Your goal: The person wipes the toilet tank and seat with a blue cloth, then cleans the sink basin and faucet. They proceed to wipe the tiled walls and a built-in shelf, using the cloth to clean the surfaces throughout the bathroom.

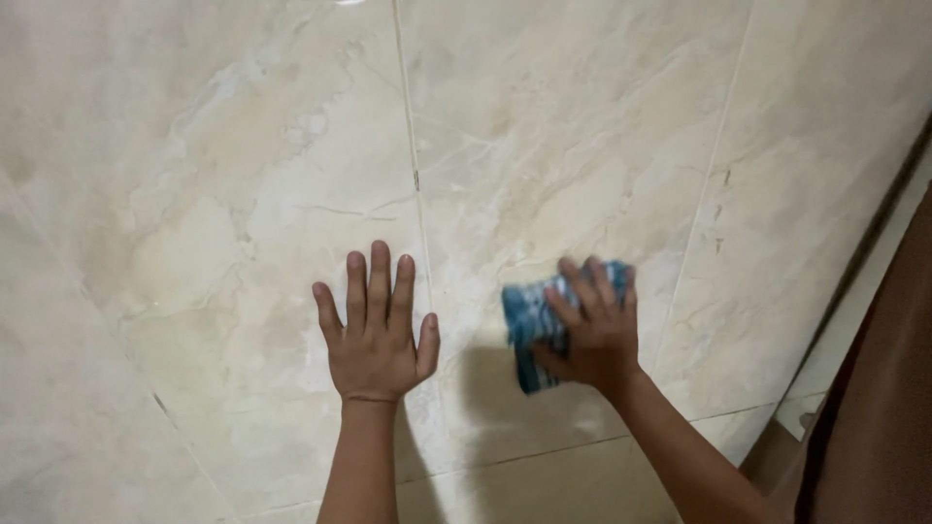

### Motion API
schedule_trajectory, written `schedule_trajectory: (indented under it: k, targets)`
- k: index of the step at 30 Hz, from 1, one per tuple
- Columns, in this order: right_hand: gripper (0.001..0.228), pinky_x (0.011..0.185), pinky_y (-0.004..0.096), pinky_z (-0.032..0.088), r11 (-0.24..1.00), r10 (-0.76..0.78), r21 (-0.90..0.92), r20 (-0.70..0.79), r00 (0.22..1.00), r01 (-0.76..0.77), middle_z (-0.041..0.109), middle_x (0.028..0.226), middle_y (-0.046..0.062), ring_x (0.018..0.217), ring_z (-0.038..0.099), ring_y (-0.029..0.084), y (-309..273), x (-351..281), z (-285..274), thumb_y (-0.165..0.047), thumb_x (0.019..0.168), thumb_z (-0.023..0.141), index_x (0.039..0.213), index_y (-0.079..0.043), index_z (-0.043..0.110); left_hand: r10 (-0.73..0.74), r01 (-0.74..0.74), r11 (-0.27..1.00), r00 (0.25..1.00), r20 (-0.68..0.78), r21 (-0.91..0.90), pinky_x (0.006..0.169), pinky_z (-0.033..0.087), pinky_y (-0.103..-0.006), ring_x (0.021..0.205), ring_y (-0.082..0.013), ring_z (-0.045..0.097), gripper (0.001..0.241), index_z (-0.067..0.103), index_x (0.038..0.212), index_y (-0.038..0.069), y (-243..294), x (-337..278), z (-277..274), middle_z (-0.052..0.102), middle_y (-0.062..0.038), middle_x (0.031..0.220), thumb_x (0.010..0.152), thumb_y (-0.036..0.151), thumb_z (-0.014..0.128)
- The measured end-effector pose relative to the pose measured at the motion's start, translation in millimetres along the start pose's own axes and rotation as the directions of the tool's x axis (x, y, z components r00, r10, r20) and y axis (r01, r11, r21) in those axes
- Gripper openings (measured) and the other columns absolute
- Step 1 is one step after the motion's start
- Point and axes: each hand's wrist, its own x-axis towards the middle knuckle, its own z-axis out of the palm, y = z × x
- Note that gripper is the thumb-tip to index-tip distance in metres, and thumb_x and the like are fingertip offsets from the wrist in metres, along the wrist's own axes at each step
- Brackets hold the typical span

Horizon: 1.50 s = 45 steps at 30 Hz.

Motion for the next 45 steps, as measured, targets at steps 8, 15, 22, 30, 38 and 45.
schedule_trajectory:
  k: [8,15,22,30,38,45]
  targets:
    - [0.080,0.122,0.076,0.015,0.964,0.260,-0.029,-0.112,0.959,-0.265,0.034,0.164,0.020,0.153,0.030,0.045,-48,25,21,-0.062,0.096,0.058,0.159,-0.022,0.029,0.010,-0.010,1.000,1.000,-0.003,-0.008,0.129,0.008,-0.0583,0.159,-0.0300,0.023,0.067,0.036,0.165,0.014,1,0,-2,0.030,-0.012,0.171,0.104,0.042,0.045]
    - [0.082,0.120,0.073,0.018,0.999,0.044,-0.024,0.019,0.999,-0.043,0.036,0.163,0.019,0.151,0.033,0.046,-5,-9,13,-0.062,0.096,0.064,0.160,-0.026,0.027,0.004,-0.004,1.000,1.000,-0.008,-0.009,0.129,0.008,-0.0581,0.159,-0.0301,0.025,0.067,0.038,0.165,0.016,-7,-5,0,0.030,-0.010,0.171,0.104,0.044,0.048]
    - [0.084,0.127,0.075,0.011,0.958,0.273,-0.060,-0.117,0.955,-0.281,0.025,0.171,0.019,0.159,0.022,0.045,-36,41,15,-0.059,0.101,0.063,0.165,-0.020,0.024,0.041,-0.041,0.999,0.999,0.022,-0.033,0.129,0.006,-0.0592,0.159,-0.0323,0.024,0.068,0.037,0.166,0.014,0,0,-1,0.030,-0.012,0.172,0.105,0.042,0.048]
    - [0.079,0.130,0.067,0.017,1.000,0.015,-0.006,-0.027,1.000,-0.015,0.033,0.171,0.012,0.160,0.030,0.036,-1,-15,18,-0.064,0.100,0.063,0.162,-0.026,0.032,0.015,-0.014,1.000,1.000,0.027,-0.020,0.128,0.006,-0.0587,0.159,-0.0322,0.023,0.067,0.038,0.165,0.013,-4,0,-2,0.031,-0.013,0.171,0.105,0.043,0.046]
    - [0.087,0.128,0.071,0.008,0.956,0.283,-0.049,-0.090,0.955,-0.288,0.019,0.173,0.016,0.161,0.017,0.040,-26,28,16,-0.065,0.101,0.057,0.167,-0.024,0.018,0.027,-0.027,1.000,1.000,-0.005,0.004,0.130,0.006,-0.0573,0.160,-0.0306,0.023,0.067,0.036,0.166,0.014,2,-1,-3,0.031,-0.012,0.171,0.105,0.040,0.046]
    - [0.076,0.125,0.061,0.022,0.981,-0.147,-0.099,0.173,0.974,0.165,0.042,0.165,0.006,0.152,0.036,0.030,-28,-47,12,-0.065,0.098,0.063,0.162,-0.032,0.037,0.026,-0.026,1.000,0.999,-0.020,-0.017,0.130,0.007,-0.0567,0.160,-0.0307,0.024,0.067,0.036,0.165,0.013,2,0,-3,0.032,-0.012,0.171,0.104,0.040,0.046]
